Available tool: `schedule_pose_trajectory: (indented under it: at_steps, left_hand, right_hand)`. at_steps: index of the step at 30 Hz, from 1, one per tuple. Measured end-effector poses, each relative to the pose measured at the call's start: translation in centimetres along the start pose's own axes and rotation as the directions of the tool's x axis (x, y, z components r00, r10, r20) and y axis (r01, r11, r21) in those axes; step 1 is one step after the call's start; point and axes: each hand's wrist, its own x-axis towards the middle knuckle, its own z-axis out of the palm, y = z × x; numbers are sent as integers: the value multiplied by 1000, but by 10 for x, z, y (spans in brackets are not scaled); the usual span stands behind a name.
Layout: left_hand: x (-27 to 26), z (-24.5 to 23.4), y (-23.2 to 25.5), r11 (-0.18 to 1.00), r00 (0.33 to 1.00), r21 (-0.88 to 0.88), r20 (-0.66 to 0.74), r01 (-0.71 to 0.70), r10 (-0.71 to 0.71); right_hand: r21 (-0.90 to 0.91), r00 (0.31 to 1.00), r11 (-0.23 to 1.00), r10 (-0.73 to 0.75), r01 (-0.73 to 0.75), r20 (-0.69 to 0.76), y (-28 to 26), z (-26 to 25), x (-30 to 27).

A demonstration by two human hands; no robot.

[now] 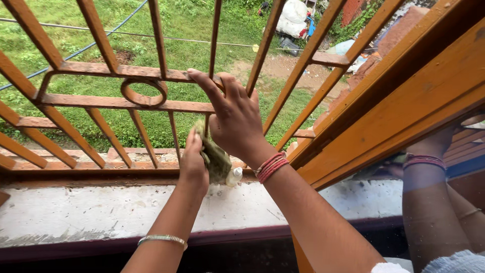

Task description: The person wipes the vertical and horizontal bars of a metal window grille using a cloth. They repeatedly rub the bars and occasionally squeeze the cloth, continuing the cleaning motion across different sections of the grille.

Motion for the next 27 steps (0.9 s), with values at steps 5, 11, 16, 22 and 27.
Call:
schedule_pose_trajectory:
  at_steps: [5, 11, 16, 22, 27]
  left_hand:
    - [-6, 4, -2, 979, 993, 172, -30, -112, 118]
    - [3, -22, -25, 956, 972, 238, -202, 172, -125]
    - [11, -12, 5, 948, 954, 120, -105, 294, -282]
    - [-1, 4, 12, 993, 998, 105, 32, -54, 51]
    - [19, -22, -33, 984, 989, 179, -139, -22, 48]
  right_hand:
    - [6, 1000, 1000, 4, -4, -19, 3, 6, -1]
    - [-33, 1000, 999, 10, -10, -14, 7, 12, -3]
    - [-13, 1000, 1000, 10, -10, -25, 5, 11, -4]
    - [7, 998, 1000, 2, -2, -61, 5, 10, -6]
    - [-10, 998, 1000, -5, 4, -68, 6, 10, -6]
